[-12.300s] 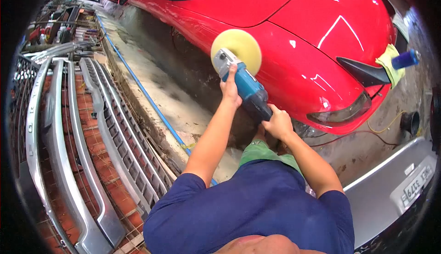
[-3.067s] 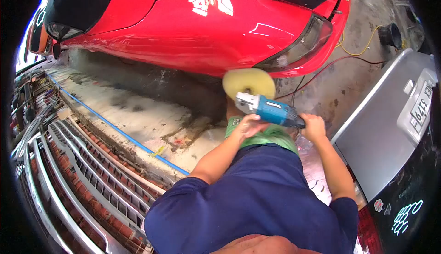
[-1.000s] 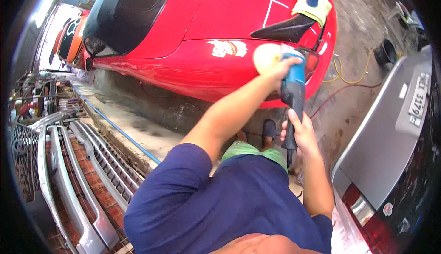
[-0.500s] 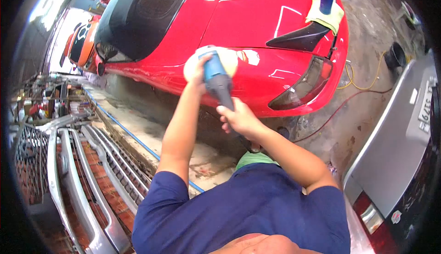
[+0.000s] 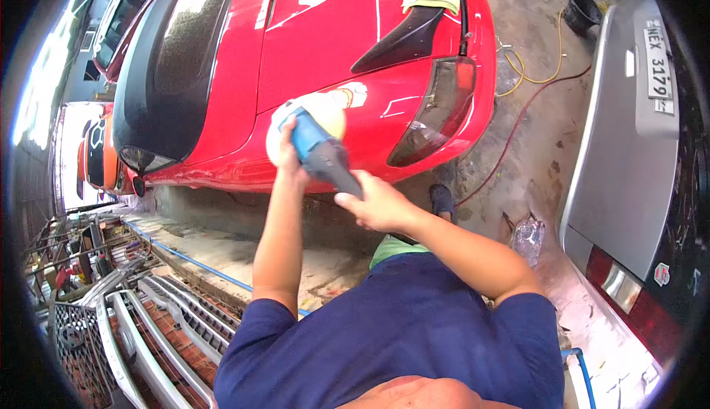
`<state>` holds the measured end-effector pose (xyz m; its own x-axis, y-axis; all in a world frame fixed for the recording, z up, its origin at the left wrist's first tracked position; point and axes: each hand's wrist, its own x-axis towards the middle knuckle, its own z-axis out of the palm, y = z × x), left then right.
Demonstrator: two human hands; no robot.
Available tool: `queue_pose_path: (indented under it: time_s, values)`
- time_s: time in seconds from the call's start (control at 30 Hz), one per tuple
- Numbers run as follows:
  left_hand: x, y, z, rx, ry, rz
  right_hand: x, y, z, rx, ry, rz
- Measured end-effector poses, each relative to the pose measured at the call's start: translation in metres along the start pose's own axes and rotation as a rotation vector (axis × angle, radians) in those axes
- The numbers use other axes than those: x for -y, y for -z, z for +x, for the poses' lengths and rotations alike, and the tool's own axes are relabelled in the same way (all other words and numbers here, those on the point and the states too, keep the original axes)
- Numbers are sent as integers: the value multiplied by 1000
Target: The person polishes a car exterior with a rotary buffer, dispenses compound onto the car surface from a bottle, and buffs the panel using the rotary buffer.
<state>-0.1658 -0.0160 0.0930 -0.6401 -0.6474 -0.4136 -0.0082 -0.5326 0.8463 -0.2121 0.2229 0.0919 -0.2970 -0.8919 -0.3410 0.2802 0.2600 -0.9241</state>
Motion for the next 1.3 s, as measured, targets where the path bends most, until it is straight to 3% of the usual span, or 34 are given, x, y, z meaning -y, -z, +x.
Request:
queue_pose_path:
  time_s: [0.17,0.3,0.37,0.43,0.5,0.63,0.77,0.83,0.93,1.0,1.1,1.3]
  values:
    - [85,-106,37,208,332,-105,24,82,-84,-214,-190,266]
    - [132,-207,41,256,344,4,3,117,-111,-436,-226,406]
    - [160,-225,48,270,587,22,-10,113,-118,-543,-209,439]
    - [188,-221,41,313,508,146,-31,99,-129,-605,-247,422]
    - [199,-206,17,130,309,373,-54,76,-141,-588,-253,438]
    - [141,-137,-31,129,206,140,-69,26,-138,-462,-181,308]
    - [68,-42,-37,51,208,-92,-39,-13,-87,-228,-167,-35]
    - [40,24,-25,40,212,-118,-25,-43,-53,-148,-29,-207]
    - [-18,104,-22,-76,121,-108,5,-83,4,34,53,-264]
    - [-60,117,-38,-172,-101,-46,28,-112,38,154,37,-281]
    - [-79,226,-19,-152,-24,-136,54,-152,77,299,1,-297]
    - [-87,236,-39,-126,-44,-155,53,-169,91,311,3,-370]
